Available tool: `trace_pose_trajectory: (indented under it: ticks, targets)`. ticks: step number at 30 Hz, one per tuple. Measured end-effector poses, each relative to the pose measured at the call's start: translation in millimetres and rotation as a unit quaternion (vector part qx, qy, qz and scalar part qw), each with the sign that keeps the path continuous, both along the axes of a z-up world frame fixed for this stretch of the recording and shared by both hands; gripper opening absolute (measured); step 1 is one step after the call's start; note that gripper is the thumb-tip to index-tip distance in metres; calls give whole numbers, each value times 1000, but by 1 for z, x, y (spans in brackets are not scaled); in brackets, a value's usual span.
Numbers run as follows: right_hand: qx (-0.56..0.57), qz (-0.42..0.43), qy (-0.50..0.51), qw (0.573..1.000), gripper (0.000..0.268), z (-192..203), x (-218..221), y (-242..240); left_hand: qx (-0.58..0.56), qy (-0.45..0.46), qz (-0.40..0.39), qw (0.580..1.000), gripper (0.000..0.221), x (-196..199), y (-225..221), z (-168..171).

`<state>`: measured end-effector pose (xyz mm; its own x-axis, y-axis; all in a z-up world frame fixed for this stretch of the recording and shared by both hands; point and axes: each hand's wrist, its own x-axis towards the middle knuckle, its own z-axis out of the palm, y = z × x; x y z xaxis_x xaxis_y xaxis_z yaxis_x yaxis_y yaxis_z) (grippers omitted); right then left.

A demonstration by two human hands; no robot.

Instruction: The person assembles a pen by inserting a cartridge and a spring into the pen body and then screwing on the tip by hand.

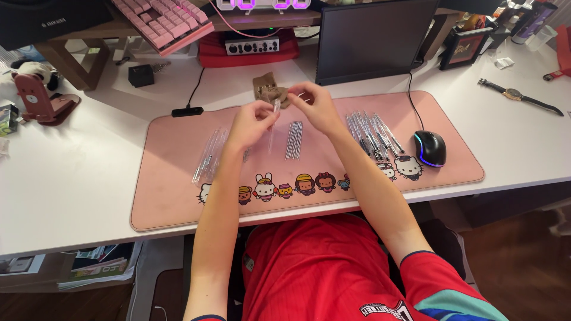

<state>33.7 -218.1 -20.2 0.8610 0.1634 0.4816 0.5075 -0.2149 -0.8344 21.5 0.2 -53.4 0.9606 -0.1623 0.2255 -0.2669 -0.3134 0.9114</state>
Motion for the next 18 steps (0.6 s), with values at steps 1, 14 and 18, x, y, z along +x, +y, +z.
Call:
trace_pose_trajectory:
  ticks: [1,14,18]
  targets:
    - [0,0,1,1000,22,0,0,-2,0,1,0,1000,35,1,1,-1]
    - [20,-142,-39,989,8,-5,16,-24,374,-70,73,922,40,6,1,-26]
    - [8,-170,-58,984,7,-4,15,-26,320,-176,100,926,30,-11,-8,-5]
